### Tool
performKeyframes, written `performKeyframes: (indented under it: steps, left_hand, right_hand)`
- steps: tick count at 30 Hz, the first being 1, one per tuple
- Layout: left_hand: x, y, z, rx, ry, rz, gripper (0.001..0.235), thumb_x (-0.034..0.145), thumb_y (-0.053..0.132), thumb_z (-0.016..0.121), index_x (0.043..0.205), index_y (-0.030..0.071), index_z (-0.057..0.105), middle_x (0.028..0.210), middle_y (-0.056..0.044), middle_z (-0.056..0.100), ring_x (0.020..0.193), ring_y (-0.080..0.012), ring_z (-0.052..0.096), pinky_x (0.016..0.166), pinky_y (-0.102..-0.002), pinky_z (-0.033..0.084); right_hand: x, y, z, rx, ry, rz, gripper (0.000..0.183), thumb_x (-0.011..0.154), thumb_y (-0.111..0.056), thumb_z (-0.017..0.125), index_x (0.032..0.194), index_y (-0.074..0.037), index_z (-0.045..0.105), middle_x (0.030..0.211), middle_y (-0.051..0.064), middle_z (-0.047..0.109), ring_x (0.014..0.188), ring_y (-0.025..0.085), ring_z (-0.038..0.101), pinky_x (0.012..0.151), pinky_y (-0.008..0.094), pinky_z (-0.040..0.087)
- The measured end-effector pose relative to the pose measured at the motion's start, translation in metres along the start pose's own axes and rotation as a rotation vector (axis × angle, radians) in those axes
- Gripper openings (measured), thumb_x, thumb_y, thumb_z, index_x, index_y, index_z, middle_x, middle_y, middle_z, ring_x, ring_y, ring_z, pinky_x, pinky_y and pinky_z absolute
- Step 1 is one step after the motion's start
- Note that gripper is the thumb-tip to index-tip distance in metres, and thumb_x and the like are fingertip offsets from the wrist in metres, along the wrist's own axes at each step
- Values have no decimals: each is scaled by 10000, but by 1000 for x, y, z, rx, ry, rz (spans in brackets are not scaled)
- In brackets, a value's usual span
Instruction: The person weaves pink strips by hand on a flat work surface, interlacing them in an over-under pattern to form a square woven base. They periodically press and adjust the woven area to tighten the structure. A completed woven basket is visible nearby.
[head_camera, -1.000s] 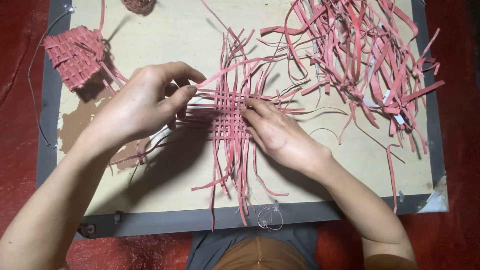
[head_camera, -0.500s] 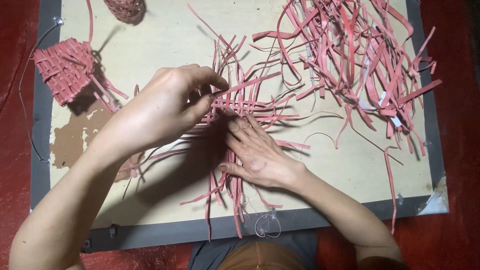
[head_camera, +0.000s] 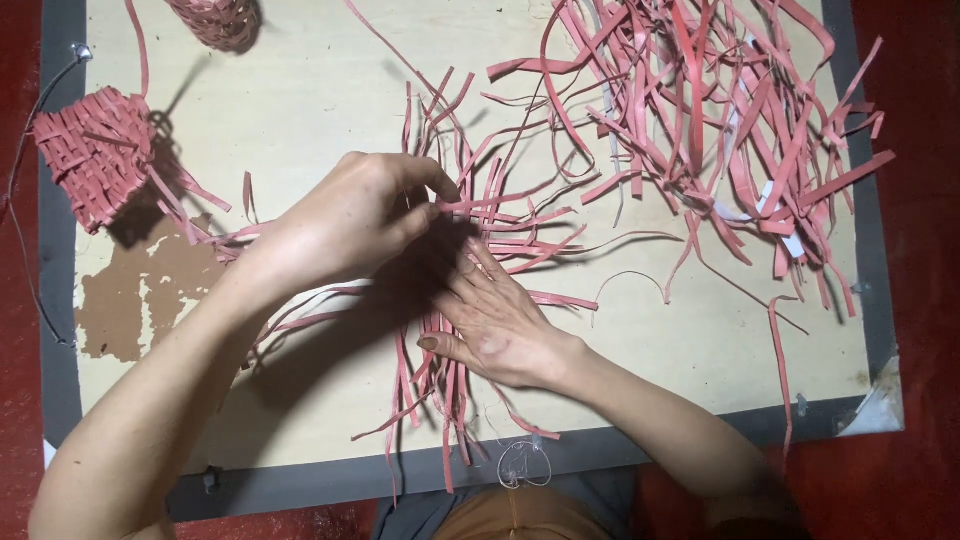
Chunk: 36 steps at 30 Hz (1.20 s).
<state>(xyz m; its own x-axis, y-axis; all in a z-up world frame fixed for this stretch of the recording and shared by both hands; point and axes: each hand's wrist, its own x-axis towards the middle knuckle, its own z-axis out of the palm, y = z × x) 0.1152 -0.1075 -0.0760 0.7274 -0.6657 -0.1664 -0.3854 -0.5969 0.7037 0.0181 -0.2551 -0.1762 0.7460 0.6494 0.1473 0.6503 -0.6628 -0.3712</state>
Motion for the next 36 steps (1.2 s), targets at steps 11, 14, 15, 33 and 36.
performKeyframes:
  steps: [11,14,15,33,36]
  left_hand:
    - [17,10,6,-163,48,165,109,779,58,462,867,58,527,726,-150,586,667,-327,589,594,-432,463]
    - [14,13,6,-326,27,149,121,781,67,440,863,75,529,722,-75,574,674,-197,561,630,-346,476]
    - [12,12,6,-102,66,127,124,773,111,475,873,95,547,698,-97,578,668,-275,567,612,-413,463]
    - [-22,49,-16,371,320,112,161,883,196,475,957,53,482,802,-167,415,570,-385,448,427,-489,334]
    - [-47,65,-16,557,503,232,15,906,24,472,897,16,481,720,-112,361,538,-277,374,367,-400,272]
  right_hand:
    - [-1,1,2,23,238,-62,474,844,-424,410,1110,-37,474,1183,172,432,1185,326,334,1019,466,193]
    - [-2,1,1,56,212,-51,447,846,-407,416,1126,-62,463,1200,150,424,1193,304,330,1005,456,213]
    - [0,-1,-3,57,213,-54,444,844,-409,418,1096,-48,475,1157,165,444,1168,321,349,991,462,230]
    - [5,-20,-48,296,460,-51,321,868,-215,402,1012,56,499,935,202,519,887,323,517,830,408,431]
    - [0,-28,-74,310,743,31,149,856,-66,450,892,51,536,871,166,532,819,273,540,756,345,470]
